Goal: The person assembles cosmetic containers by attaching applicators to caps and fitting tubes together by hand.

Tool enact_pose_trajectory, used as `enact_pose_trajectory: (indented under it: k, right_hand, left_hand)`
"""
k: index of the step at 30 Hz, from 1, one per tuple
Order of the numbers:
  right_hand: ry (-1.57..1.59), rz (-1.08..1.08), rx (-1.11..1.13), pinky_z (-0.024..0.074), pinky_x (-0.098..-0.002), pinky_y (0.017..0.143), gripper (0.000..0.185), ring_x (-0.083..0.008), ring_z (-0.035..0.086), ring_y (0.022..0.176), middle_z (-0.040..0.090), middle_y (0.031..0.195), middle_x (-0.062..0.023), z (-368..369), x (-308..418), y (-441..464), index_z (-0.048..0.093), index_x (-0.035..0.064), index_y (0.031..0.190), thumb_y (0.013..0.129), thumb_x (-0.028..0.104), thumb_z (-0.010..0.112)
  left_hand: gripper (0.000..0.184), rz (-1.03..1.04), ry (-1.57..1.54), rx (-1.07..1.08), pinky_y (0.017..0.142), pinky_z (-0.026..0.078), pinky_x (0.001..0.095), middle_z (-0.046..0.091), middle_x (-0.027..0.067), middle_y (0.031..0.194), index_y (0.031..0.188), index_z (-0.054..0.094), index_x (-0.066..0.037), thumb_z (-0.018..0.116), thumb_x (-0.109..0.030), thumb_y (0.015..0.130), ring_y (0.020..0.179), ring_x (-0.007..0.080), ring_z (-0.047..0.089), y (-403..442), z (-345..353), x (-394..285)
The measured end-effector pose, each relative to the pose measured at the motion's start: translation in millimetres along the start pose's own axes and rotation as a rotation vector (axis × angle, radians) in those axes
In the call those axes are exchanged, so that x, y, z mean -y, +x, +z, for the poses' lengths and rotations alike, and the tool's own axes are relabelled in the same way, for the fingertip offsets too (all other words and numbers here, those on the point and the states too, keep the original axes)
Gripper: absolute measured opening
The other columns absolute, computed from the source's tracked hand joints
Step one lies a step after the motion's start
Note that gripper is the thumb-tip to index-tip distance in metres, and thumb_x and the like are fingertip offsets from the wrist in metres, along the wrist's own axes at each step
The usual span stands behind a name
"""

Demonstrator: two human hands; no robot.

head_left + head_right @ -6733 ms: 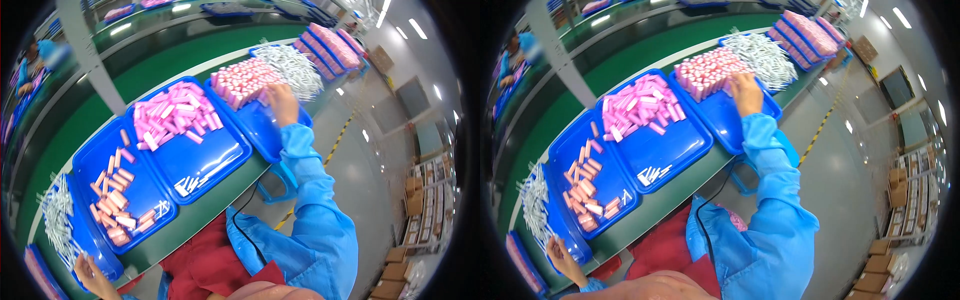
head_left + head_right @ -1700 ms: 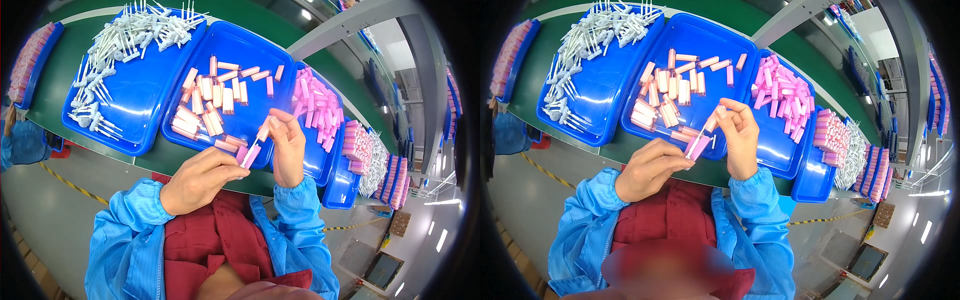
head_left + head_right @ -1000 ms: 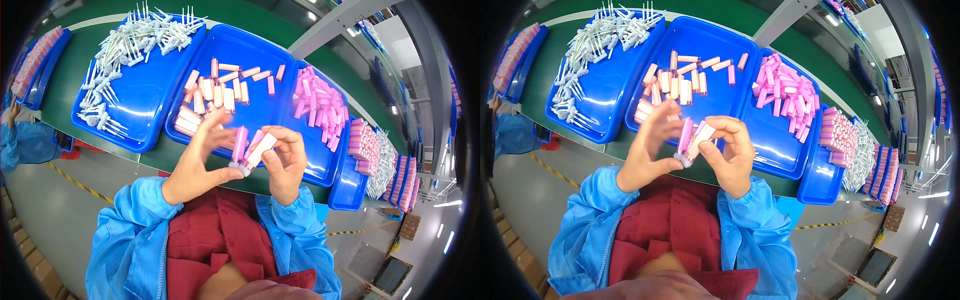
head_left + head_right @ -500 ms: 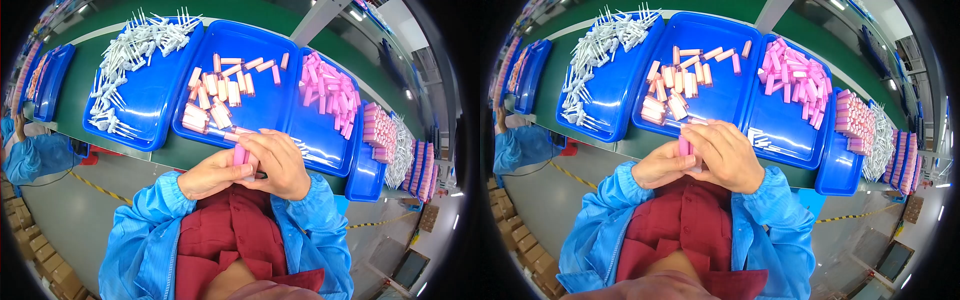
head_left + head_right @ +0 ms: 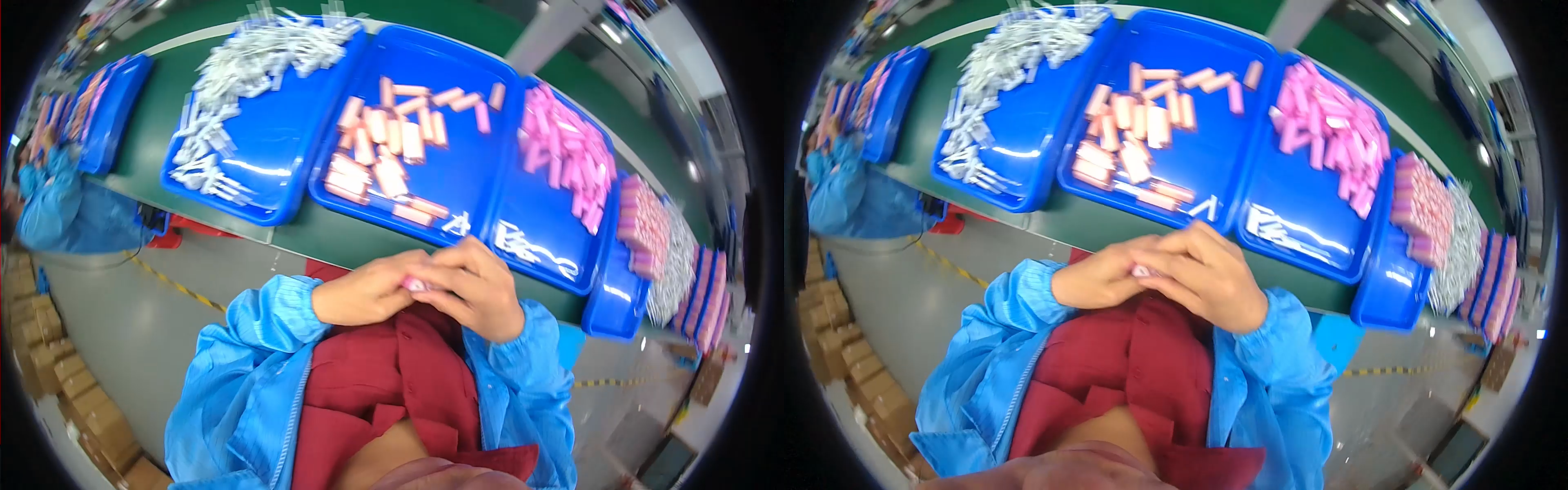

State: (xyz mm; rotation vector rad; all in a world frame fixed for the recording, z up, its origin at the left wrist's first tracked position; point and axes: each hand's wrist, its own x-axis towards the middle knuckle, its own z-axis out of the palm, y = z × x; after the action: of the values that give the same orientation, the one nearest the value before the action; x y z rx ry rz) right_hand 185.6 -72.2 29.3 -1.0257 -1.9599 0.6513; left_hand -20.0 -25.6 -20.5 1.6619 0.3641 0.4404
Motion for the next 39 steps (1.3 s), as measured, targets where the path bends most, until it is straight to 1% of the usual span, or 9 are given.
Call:
enact_pose_trajectory:
  k: [2,8,12,16,17,20,26,35,39]
  right_hand:
    - [-0.086,-0.051,-0.079,0.0492,-0.0324,0.061,0.037,-0.0222,0.061,0.073,0.068,0.095,-0.0067,3.8,2.5,-2.0,0.076,0.0045,0.108,0.072,0.006,0.085]
    - [-0.280,0.017,-0.125,0.0503,-0.0323,0.060,0.043,-0.0228,0.062,0.071,0.068,0.092,-0.0074,25.7,-16.0,-25.2,0.074,0.0024,0.109,0.068,-0.001,0.086]
    - [-0.258,0.069,-0.217,0.0506,-0.0320,0.060,0.043,-0.0214,0.062,0.071,0.068,0.090,-0.0083,20.5,-8.8,-27.9,0.074,0.0020,0.110,0.069,-0.003,0.085]
    - [-0.265,0.155,-0.367,0.0510,-0.0317,0.064,0.044,-0.0213,0.063,0.075,0.067,0.089,-0.0094,3.1,-4.2,-33.4,0.075,0.0027,0.111,0.069,-0.001,0.087]
    - [-0.283,0.174,-0.412,0.0511,-0.0320,0.065,0.044,-0.0219,0.062,0.075,0.067,0.089,-0.0095,-3.8,-4.3,-33.7,0.075,0.0033,0.112,0.070,-0.001,0.086]
    - [-0.355,0.211,-0.588,0.0502,-0.0308,0.065,0.041,-0.0211,0.062,0.075,0.067,0.092,-0.0105,-35.1,-7.1,-38.8,0.073,0.0038,0.115,0.076,0.004,0.085]
    - [-0.790,0.483,-0.993,0.0509,-0.0283,0.063,0.029,-0.0176,0.063,0.073,0.069,0.095,-0.0094,-132.6,-17.8,-112.6,0.070,0.0030,0.111,0.083,0.004,0.079]
    - [-1.162,0.790,-0.949,0.0542,-0.0386,0.069,0.023,-0.0236,0.068,0.076,0.068,0.096,-0.0086,-227.0,-90.8,-199.4,0.071,0.0129,0.109,0.088,0.022,0.076]
    - [-1.183,0.869,-0.921,0.0548,-0.0396,0.069,0.023,-0.0264,0.069,0.078,0.066,0.100,-0.0087,-225.4,-93.0,-194.1,0.071,0.0133,0.108,0.087,0.020,0.077]
  left_hand:
    - [0.043,0.084,0.121,-0.115,0.103,0.044,0.0447,0.058,0.0196,0.128,0.131,0.057,-0.002,0.069,-0.012,0.091,0.120,0.0393,0.054,-0.5,-4.7,-21.7]
    - [0.028,0.169,1.007,-0.629,0.080,0.048,0.0397,0.069,0.0093,0.099,0.107,0.071,-0.006,0.074,-0.002,0.080,0.090,0.0288,0.064,-41.3,-70.5,-49.1]
    - [0.015,-0.148,1.469,-0.962,0.080,0.045,0.0399,0.068,0.0106,0.097,0.103,0.071,-0.005,0.066,-0.003,0.088,0.091,0.0304,0.063,-75.4,-142.5,-45.1]
    - [0.022,-0.284,1.822,-0.898,0.083,0.047,0.0446,0.068,0.0106,0.101,0.110,0.068,-0.010,0.061,-0.009,0.089,0.097,0.0301,0.063,-97.7,-216.6,-13.1]
    - [0.021,-0.441,1.837,-0.832,0.081,0.049,0.0461,0.068,0.0129,0.100,0.108,0.069,-0.009,0.059,-0.009,0.089,0.096,0.0317,0.064,-101.6,-232.6,-5.9]
    - [0.021,-0.382,1.810,-0.750,0.075,0.052,0.0473,0.069,0.0157,0.092,0.105,0.071,-0.007,0.067,-0.010,0.085,0.086,0.0362,0.066,-99.6,-262.8,16.3]
    - [0.026,-0.303,1.458,-0.710,0.079,0.051,0.0409,0.068,0.0168,0.103,0.121,0.065,0.000,0.060,-0.010,0.098,0.091,0.0318,0.064,-105.2,-283.8,13.9]
    - [0.021,-0.423,0.992,-0.798,0.080,0.045,0.0257,0.062,0.0019,0.099,0.117,0.062,-0.002,0.061,-0.015,0.101,0.092,0.0103,0.058,-103.2,-239.7,-30.7]
    - [0.024,-0.307,0.727,-0.834,0.085,0.046,0.0253,0.063,0.0032,0.102,0.120,0.060,0.000,0.061,-0.014,0.101,0.095,0.0109,0.058,-113.8,-235.4,-28.1]
